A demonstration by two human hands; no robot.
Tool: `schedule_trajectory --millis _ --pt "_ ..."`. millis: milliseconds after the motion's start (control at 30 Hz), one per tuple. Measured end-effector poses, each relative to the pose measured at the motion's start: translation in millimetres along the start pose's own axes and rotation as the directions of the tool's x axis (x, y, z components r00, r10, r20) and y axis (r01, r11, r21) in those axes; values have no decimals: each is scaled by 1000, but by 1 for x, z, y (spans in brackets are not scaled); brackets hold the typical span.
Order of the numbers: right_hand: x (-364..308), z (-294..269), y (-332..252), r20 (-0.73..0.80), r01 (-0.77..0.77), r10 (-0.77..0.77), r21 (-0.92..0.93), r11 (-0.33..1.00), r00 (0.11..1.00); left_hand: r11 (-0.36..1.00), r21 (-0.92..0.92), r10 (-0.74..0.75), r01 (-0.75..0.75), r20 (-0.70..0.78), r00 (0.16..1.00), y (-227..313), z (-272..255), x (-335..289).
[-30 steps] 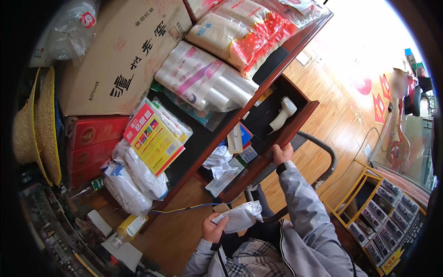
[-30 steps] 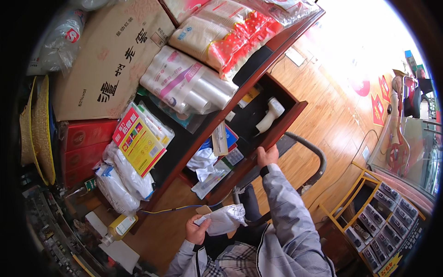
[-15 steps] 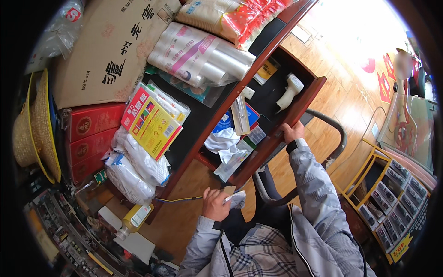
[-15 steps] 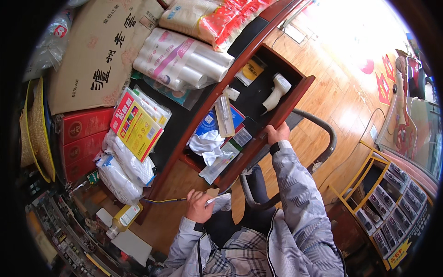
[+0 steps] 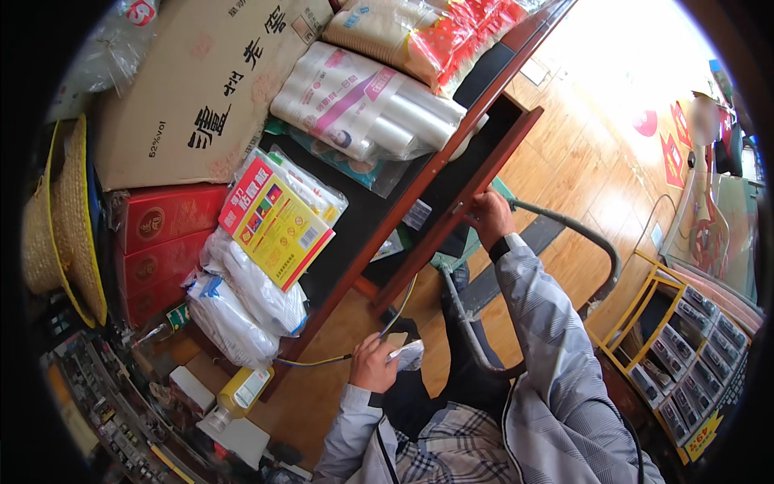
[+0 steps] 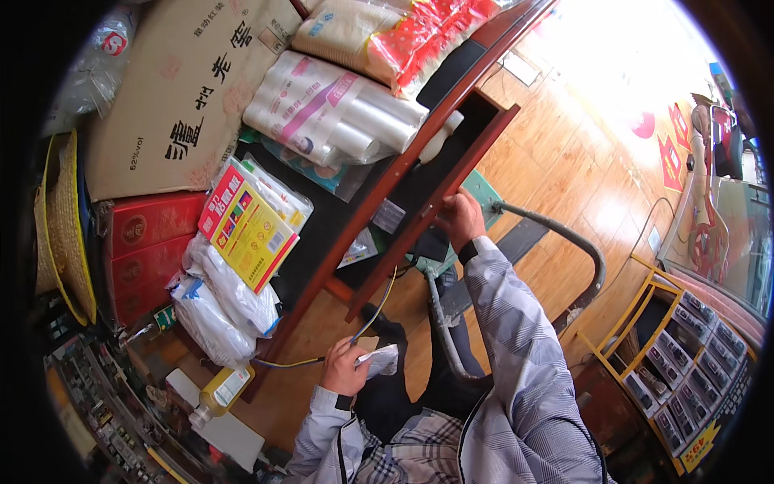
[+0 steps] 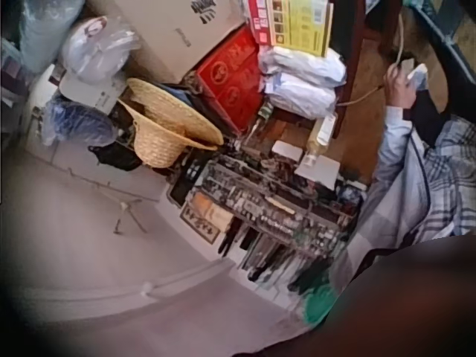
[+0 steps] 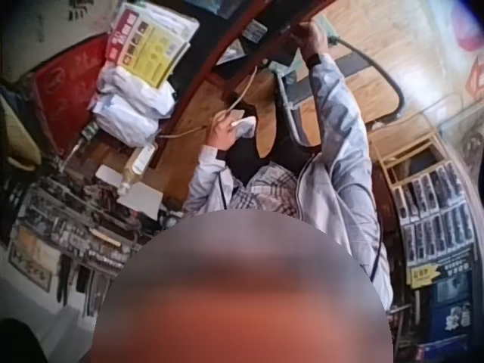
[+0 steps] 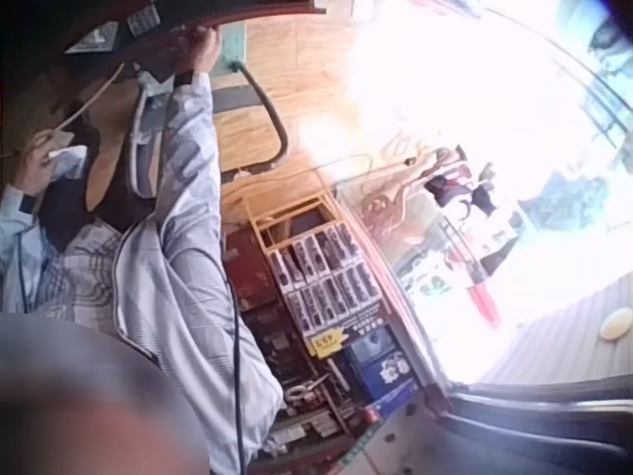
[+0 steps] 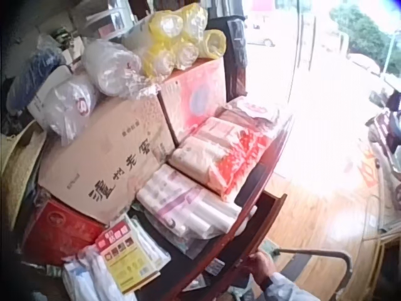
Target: The person sits on the floor and uses a multimeter to test wires and components inside a disassembled cylindrical device. They then walk to a cabinet, open a drawer, and retrieve a small wrapped item before returning to the device.
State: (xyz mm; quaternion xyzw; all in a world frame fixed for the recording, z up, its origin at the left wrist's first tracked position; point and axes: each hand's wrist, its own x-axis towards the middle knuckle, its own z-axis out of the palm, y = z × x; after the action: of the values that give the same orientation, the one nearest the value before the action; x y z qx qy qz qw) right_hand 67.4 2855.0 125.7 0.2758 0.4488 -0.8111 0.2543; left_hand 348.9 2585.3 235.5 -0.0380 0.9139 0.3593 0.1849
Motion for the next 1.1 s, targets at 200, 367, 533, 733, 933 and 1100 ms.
schedule_trajectory --millis 200,367,533,733,933,1100 --pt "7 6 12 -128 91 -130 -275 957 983 998 -23 -50 50 9 999 -15 11 3" --pt "23 1 26 -161 221 -383 -593 774 909 999 33 -24 25 -15 1000 -20 18 3" --pt "4 -7 19 -254 124 -273 -481 868 928 1000 26 -10 10 -14 1000 -29 22 2" --pt "14 28 3 96 185 -168 -216 959 981 999 21 -49 49 18 999 -38 26 2" --pt "80 72 7 194 22 -92 338 941 977 997 53 -57 55 26 998 -34 18 10" --pt "98 72 23 487 -144 -276 661 736 828 990 127 -53 55 -19 998 -49 18 21"
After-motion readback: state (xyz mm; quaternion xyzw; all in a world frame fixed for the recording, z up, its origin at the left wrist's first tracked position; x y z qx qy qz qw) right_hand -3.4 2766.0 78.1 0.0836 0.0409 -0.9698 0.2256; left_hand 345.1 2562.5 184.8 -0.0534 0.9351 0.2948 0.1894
